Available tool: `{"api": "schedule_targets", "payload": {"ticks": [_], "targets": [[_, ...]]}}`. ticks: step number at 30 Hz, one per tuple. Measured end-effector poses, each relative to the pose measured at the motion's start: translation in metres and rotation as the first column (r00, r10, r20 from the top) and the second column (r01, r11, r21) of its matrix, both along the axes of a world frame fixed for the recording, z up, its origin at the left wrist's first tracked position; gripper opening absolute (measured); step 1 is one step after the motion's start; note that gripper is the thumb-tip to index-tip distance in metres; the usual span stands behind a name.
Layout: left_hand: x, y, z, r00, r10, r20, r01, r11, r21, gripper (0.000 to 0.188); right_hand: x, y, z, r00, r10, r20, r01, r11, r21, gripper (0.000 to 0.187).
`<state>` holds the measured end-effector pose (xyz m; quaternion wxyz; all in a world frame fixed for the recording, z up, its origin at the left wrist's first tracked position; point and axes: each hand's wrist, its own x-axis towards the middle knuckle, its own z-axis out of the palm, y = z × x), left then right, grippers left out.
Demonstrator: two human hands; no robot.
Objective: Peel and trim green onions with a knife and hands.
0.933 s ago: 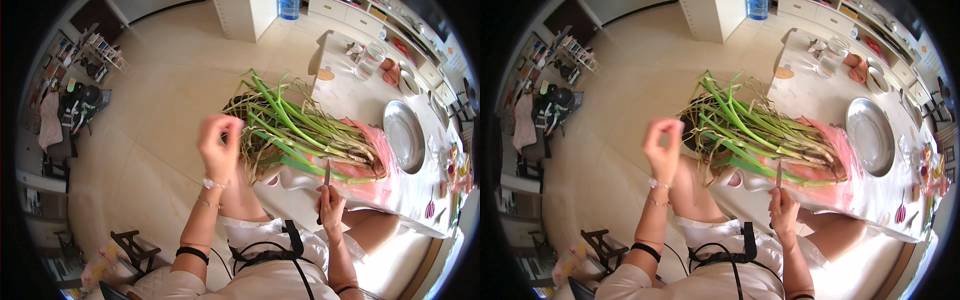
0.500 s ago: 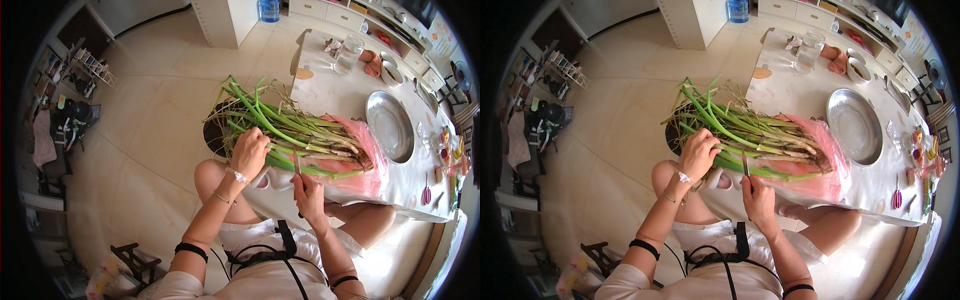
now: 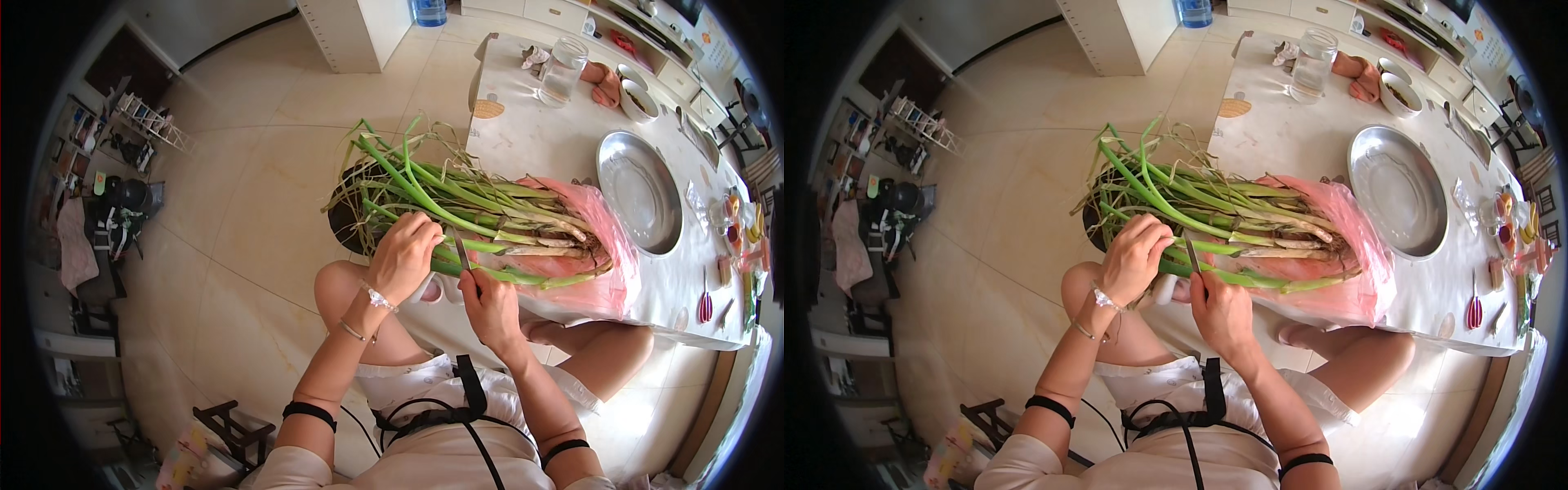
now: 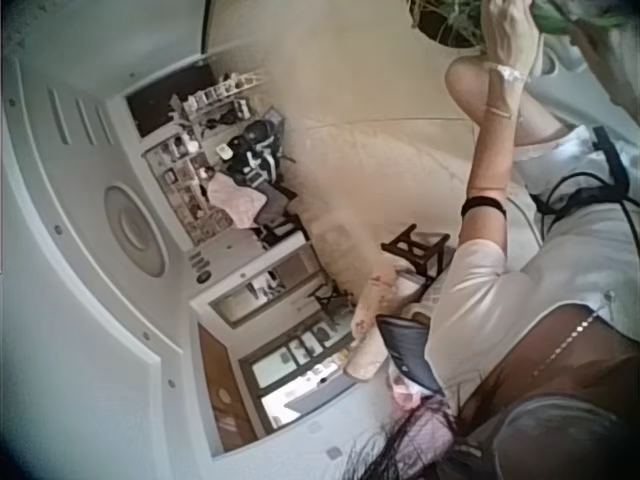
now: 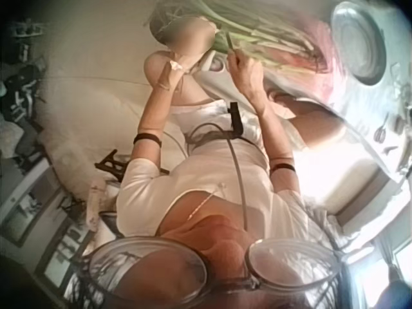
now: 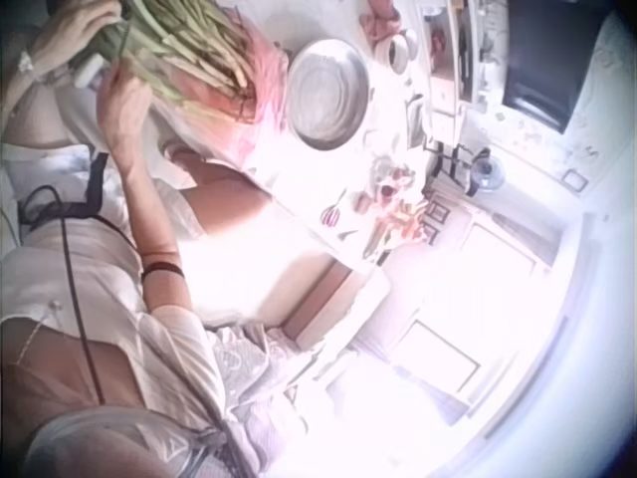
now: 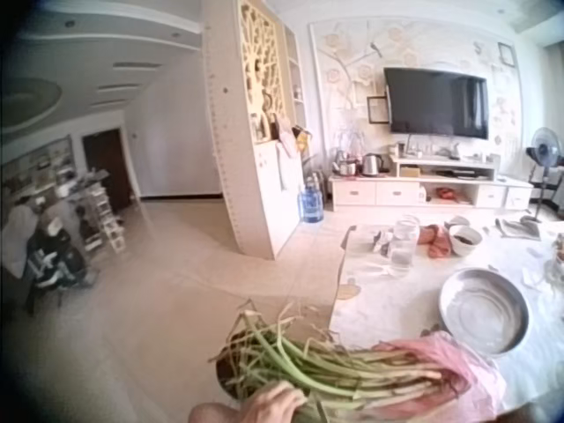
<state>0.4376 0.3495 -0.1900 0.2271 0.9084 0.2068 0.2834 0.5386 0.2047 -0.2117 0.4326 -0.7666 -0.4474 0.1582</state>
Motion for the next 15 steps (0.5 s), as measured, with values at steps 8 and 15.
{"api": "schedule_targets", "payload": {"ticks": [8,15], "targets": [[0.004,-0.007,-0.002,0.997,-0.054,0.061,0.059,0.994,-0.094,0.007,-0.007,0.01,-0.004,0.996,-0.075,0.041,0.075,0.997,0.012,0.026],[0.008,-0.013,-0.002,0.993,-0.044,0.112,0.067,0.975,-0.213,0.005,-0.008,0.029,-0.005,0.985,-0.139,0.102,0.145,0.988,-0.055,0.026]]}}
